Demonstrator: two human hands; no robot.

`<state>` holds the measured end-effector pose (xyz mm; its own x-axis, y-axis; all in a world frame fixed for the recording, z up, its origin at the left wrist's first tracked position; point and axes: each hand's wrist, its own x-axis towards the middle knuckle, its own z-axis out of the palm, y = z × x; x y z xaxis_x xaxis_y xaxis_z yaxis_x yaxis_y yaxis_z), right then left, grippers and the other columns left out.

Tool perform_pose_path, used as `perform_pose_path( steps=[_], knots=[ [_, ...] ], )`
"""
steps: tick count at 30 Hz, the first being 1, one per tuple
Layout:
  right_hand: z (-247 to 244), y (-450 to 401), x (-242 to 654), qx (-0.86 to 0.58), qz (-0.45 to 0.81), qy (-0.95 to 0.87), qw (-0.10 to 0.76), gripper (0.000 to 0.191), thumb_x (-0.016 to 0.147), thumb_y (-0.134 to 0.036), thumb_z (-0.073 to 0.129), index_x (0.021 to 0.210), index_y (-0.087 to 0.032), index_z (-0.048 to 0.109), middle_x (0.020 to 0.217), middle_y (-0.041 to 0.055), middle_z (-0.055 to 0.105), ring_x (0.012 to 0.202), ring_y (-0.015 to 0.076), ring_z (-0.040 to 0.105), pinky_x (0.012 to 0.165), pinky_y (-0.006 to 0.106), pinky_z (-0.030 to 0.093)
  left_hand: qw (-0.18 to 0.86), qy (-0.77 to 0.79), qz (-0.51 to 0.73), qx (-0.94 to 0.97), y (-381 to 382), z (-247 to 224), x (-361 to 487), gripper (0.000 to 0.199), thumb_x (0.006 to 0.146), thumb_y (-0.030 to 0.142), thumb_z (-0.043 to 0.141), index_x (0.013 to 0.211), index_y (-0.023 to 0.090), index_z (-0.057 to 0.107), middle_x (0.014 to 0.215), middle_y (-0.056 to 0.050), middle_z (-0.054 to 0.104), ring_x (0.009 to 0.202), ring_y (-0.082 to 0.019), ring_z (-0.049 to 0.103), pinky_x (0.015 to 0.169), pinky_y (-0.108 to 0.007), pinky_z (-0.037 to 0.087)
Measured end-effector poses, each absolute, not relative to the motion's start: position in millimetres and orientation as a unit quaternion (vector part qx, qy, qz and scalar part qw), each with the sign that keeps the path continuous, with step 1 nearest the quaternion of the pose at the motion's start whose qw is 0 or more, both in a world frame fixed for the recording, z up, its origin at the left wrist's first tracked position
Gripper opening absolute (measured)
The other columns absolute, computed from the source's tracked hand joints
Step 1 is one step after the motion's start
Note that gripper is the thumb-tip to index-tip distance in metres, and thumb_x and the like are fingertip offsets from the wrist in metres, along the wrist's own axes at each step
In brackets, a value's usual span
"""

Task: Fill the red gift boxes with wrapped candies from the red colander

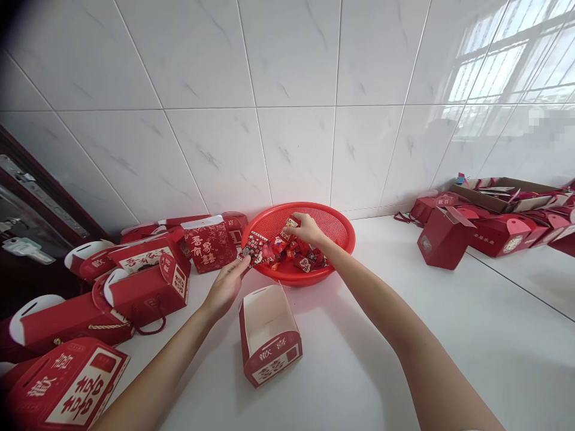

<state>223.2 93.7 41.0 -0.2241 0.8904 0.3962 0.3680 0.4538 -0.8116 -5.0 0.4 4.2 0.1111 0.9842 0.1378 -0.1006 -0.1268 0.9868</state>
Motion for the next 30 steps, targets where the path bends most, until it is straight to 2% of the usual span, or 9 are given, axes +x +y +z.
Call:
perform_pose_path(
  steps=[6,12,18,22,26,30],
  knots=[
    [43.5,92.0,223.1,-0.416,0.317,-0.725,0.448,0.027,0.074,-0.043,0.067,0.076,-0.018,0.058,0.074,-0.0004,0.059,0.073,0.0175,0.055,0.067,0.03,0.041,0.521,0.403,0.529,0.534,-0.4,4.9,-4.2,0.042,0.075,0.061,0.075,0.074,0.019,0.073,0.089,-0.005,0.076,0.1,-0.026,0.064,0.094,-0.033,0.042],
    [47.1,93.2,223.9,-0.392,0.318,-0.717,0.481,0.033,0.074,-0.047,0.07,0.07,-0.019,0.052,0.071,-0.0025,0.055,0.069,0.0153,0.051,0.064,0.029,0.039,0.522,0.394,0.532,0.537,-0.8,7.3,-2.5,0.043,0.073,0.062,0.075,0.075,0.019,0.073,0.092,-0.005,0.077,0.104,-0.027,0.064,0.097,-0.034,0.042],
    [48.6,92.1,223.7,-0.37,0.349,-0.707,0.49,0.031,0.073,-0.045,0.074,0.077,-0.017,0.06,0.078,0.0002,0.062,0.075,0.0177,0.057,0.068,0.03,0.044,0.516,0.4,0.529,0.542,-1.6,8.9,-2.0,0.044,0.072,0.063,0.076,0.076,0.019,0.074,0.089,-0.005,0.075,0.103,-0.027,0.064,0.097,-0.035,0.042],
    [53.7,84.9,223.9,-0.354,0.392,-0.695,0.488,0.032,0.076,-0.045,0.073,0.085,-0.016,0.064,0.084,0.0021,0.067,0.08,0.0189,0.062,0.073,0.031,0.049,0.506,0.414,0.527,0.544,0.0,7.0,-3.0,0.046,0.071,0.065,0.075,0.077,0.019,0.074,0.083,-0.004,0.072,0.093,-0.025,0.062,0.093,-0.034,0.042],
    [63.1,67.6,220.4,-0.336,0.434,-0.685,0.48,0.034,0.08,-0.05,0.071,0.088,-0.017,0.064,0.08,0.0004,0.064,0.071,0.0164,0.063,0.067,0.03,0.053,0.492,0.424,0.531,0.543,1.6,7.6,-4.4,0.045,0.068,0.064,0.077,0.064,0.02,0.068,0.071,0.0,0.066,0.081,-0.021,0.058,0.085,-0.032,0.043],
    [74.0,41.9,215.5,-0.309,0.49,-0.662,0.476,0.033,0.081,-0.048,0.073,0.09,-0.018,0.062,0.078,-0.0005,0.063,0.061,0.0138,0.064,0.064,0.029,0.054,0.496,0.417,0.532,0.545,0.8,10.8,-4.6,0.044,0.066,0.064,0.078,0.064,0.02,0.069,0.074,-0.001,0.069,0.084,-0.022,0.06,0.086,-0.032,0.044]
  ],
)
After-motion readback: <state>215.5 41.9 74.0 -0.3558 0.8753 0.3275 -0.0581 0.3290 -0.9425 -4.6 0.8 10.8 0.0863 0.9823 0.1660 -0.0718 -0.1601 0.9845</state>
